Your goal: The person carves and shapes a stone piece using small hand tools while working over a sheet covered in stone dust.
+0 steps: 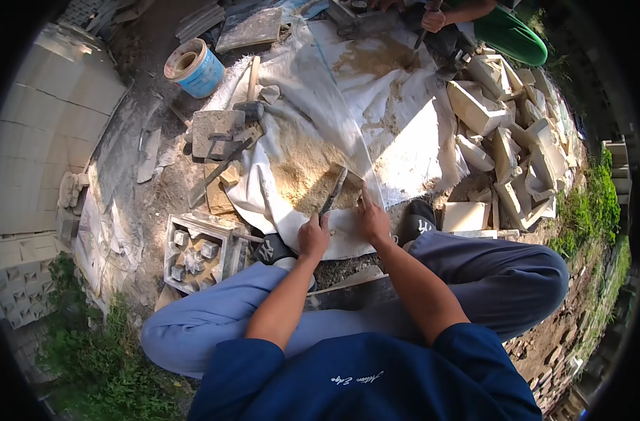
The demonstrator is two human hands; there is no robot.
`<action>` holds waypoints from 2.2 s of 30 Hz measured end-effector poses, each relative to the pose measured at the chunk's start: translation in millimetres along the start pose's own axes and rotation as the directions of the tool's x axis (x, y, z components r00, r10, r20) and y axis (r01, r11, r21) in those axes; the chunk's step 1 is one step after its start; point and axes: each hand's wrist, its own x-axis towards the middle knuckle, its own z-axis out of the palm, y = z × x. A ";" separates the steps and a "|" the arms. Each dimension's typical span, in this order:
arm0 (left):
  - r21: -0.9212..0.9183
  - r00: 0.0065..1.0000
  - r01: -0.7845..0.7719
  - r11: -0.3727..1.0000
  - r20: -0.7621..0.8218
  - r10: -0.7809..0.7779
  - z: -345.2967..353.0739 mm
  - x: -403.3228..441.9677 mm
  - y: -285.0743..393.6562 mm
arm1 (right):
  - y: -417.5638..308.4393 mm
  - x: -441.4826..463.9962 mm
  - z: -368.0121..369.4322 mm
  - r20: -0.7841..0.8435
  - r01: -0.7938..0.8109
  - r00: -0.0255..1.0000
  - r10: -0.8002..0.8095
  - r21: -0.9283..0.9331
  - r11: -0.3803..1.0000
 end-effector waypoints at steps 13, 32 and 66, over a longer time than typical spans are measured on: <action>0.003 1.000 0.019 1.000 -0.007 -0.019 -8.9 5.3 -7.8 | 4.1 3.8 7.6 0.017 0.010 1.000 -0.010 -0.007 1.000; 0.060 0.988 0.149 0.987 0.037 -0.152 -12.0 15.0 -24.3 | -4.2 -1.2 -0.4 -0.008 0.040 0.999 -0.040 0.044 0.998; -0.108 0.985 0.065 0.992 -0.153 -0.081 -28.3 25.1 -5.6 | 1.5 -6.1 2.8 -0.004 0.039 0.999 -0.039 0.017 0.999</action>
